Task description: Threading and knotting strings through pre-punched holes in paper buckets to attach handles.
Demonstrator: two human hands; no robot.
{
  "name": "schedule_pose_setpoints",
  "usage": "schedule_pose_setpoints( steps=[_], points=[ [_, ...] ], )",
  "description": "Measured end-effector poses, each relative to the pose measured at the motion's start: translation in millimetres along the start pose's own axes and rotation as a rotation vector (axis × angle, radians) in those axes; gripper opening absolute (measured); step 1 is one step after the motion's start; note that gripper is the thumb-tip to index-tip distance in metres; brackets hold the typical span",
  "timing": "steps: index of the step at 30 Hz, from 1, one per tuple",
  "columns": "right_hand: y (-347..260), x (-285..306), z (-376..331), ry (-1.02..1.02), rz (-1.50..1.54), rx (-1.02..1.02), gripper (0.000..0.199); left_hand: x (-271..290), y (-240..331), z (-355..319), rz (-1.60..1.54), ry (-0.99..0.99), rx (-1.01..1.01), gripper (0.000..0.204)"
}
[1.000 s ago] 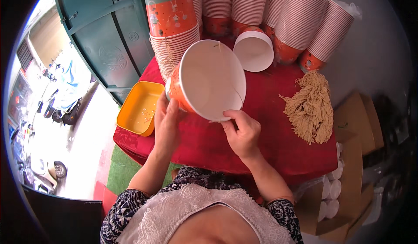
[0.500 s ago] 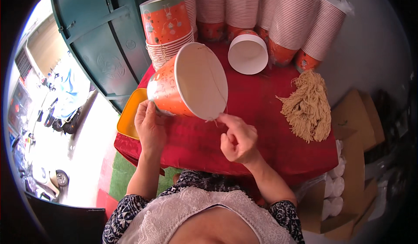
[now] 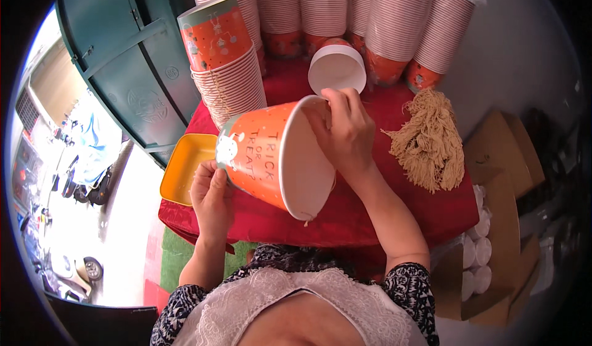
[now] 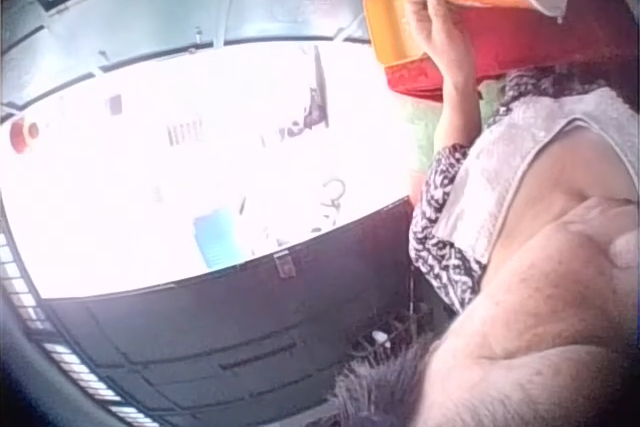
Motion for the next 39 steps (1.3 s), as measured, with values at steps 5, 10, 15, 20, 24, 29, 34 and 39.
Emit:
schedule_pose_setpoints(
  steps=[5,10,15,20,24,29,34,39],
  points=[
    [2,-6,-7,-0.057,0.087,0.033,0.011,1,3,12,0.059,0.09,0.091,0.019],
    [8,-11,-17,-0.029,0.126,-0.01,0.012,-14,-2,11,0.302,-0.152,0.066,0.133],
    [6,-9,-21,-0.097,0.261,-0.11,0.009,-14,6,10,0.335,-0.119,-0.066,0.126],
    [28,-14,-42,-0.2,0.624,-0.446,0.018,6,14,18,-0.087,-0.055,0.092,0.019],
    [23,-27,-58,-0.404,0.798,-0.525,0.026,31,36,21,0.096,0.058,0.063,0.015],
    [62,-26,-79,-0.272,0.693,-0.618,0.032,57,118,62,0.559,0.122,-0.261,0.012],
    [85,-31,-96,-0.298,0.686,-0.762,0.033,60,204,109,0.953,0.339,-0.706,0.024],
    [84,-37,-104,-0.369,0.655,-0.737,0.031,78,244,199,1.063,0.391,-0.8,0.024]
  ],
)
Point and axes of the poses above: each hand's wrist, its own z-axis towards the middle knuckle, its own x-axis out of the back of the hand, y = z × x, the point moved 5 cm from there along z, towards the middle knuckle, and after that the axes turned 2 degrees about y, right-handed, at the moved point
